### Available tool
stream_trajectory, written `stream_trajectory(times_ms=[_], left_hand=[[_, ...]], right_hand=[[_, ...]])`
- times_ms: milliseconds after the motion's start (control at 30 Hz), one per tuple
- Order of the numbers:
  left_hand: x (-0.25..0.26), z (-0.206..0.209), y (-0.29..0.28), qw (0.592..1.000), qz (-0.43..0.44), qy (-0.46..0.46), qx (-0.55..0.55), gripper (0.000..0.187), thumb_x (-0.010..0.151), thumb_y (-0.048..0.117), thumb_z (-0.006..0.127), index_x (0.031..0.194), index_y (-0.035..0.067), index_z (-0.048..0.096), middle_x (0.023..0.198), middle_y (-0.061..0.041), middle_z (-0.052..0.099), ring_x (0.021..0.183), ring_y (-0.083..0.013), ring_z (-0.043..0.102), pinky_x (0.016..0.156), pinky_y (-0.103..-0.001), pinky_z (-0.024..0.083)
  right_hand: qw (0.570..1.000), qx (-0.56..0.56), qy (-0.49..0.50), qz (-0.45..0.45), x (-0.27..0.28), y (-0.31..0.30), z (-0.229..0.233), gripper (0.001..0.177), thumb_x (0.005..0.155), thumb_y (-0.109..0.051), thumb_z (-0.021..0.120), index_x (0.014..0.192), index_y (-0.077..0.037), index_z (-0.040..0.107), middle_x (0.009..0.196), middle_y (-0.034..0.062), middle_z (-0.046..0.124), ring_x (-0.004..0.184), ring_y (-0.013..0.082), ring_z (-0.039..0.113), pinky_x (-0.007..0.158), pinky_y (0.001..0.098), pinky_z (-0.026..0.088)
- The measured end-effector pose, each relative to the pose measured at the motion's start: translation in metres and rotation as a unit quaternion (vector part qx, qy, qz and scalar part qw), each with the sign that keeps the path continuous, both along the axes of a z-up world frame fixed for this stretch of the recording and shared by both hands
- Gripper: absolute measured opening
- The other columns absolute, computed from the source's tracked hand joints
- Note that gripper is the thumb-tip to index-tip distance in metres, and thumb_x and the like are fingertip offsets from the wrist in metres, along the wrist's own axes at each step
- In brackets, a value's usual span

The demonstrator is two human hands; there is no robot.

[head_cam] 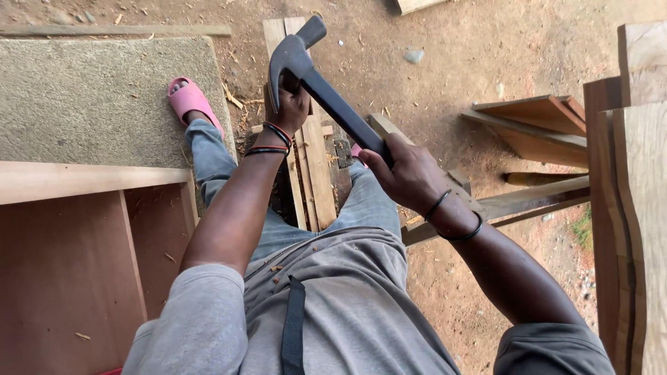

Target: Using a hammer and a chisel to carve out a slot in a wooden beam.

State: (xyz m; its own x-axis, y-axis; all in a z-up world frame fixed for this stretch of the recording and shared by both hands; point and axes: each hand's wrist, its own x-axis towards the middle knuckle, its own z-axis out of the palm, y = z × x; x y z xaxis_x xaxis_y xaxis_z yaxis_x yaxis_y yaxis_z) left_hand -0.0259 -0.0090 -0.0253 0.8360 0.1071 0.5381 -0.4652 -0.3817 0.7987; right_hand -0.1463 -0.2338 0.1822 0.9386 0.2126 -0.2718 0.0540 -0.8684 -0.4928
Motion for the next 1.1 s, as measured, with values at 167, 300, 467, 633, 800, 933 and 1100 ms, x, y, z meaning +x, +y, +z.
stream_trajectory(times_ms=[167,300,467,633,800,933,1100], left_hand=[[-0.024,-0.002,-0.008,0.998,-0.004,0.034,-0.046,0.025,0.104,0.024,0.06,0.092,0.002,0.062,0.078,-0.018,0.062,0.072,-0.0353,0.069,0.064,-0.044,0.055],[0.028,-0.027,-0.009,0.996,0.06,0.048,-0.043,0.041,0.107,0.037,0.058,0.079,0.006,0.06,0.065,-0.007,0.062,0.057,-0.0218,0.064,0.051,-0.037,0.051],[0.117,-0.105,0.015,0.964,0.133,0.23,-0.032,0.046,0.1,0.048,0.061,0.065,0.018,0.055,0.054,0.004,0.058,0.046,-0.0108,0.059,0.044,-0.029,0.047],[0.115,-0.128,0.018,0.92,0.112,0.367,-0.083,0.048,0.101,0.055,0.061,0.069,0.02,0.055,0.056,0.008,0.054,0.046,-0.0089,0.054,0.041,-0.029,0.046],[0.085,-0.051,0.034,0.669,-0.156,0.542,-0.484,0.048,0.101,0.058,0.06,0.079,0.017,0.051,0.056,0.009,0.042,0.042,-0.0044,0.038,0.039,-0.024,0.03],[0.055,0.026,0.03,0.825,-0.16,0.437,-0.322,0.045,0.102,0.052,0.064,0.077,0.016,0.049,0.057,0.006,0.043,0.042,-0.0071,0.039,0.037,-0.029,0.031],[0.058,0.015,0.021,0.988,-0.015,0.02,-0.151,0.044,0.116,0.026,0.065,0.085,0.003,0.043,0.071,-0.001,0.036,0.07,-0.0131,0.034,0.065,-0.032,0.038]], right_hand=[[0.997,0.037,-0.074,-0.009,-0.05,-0.04,-0.047,0.043,0.099,-0.044,0.066,0.089,-0.004,0.057,0.063,0.019,0.058,0.056,0.0386,0.061,0.052,0.0478,0.045],[0.994,0.062,-0.022,-0.085,-0.117,-0.078,-0.08,0.037,0.099,-0.038,0.065,0.089,-0.003,0.058,0.061,0.0175,0.056,0.054,0.0336,0.059,0.052,0.0438,0.043],[0.985,0.046,0.067,-0.153,-0.2,-0.1,-0.108,0.036,0.092,-0.039,0.067,0.092,-0.004,0.061,0.059,0.0165,0.06,0.052,0.0309,0.062,0.051,0.0431,0.047],[0.967,0.024,0.171,-0.189,-0.254,-0.108,-0.149,0.04,0.088,-0.045,0.068,0.099,-0.006,0.064,0.064,0.0176,0.066,0.057,0.0318,0.068,0.054,0.0435,0.051],[0.972,-0.025,0.177,-0.151,-0.251,-0.112,-0.171,0.046,0.091,-0.051,0.067,0.096,-0.005,0.063,0.068,0.0214,0.066,0.063,0.0381,0.067,0.057,0.046,0.05],[0.97,-0.027,0.187,-0.15,-0.24,-0.112,-0.181,0.047,0.093,-0.051,0.066,0.097,-0.005,0.062,0.067,0.0228,0.065,0.062,0.0396,0.066,0.058,0.0473,0.05],[0.972,0.011,0.16,-0.172,-0.235,-0.109,-0.184,0.046,0.092,-0.051,0.063,0.098,-0.005,0.061,0.068,0.0224,0.066,0.062,0.0399,0.068,0.056,0.0477,0.05]])
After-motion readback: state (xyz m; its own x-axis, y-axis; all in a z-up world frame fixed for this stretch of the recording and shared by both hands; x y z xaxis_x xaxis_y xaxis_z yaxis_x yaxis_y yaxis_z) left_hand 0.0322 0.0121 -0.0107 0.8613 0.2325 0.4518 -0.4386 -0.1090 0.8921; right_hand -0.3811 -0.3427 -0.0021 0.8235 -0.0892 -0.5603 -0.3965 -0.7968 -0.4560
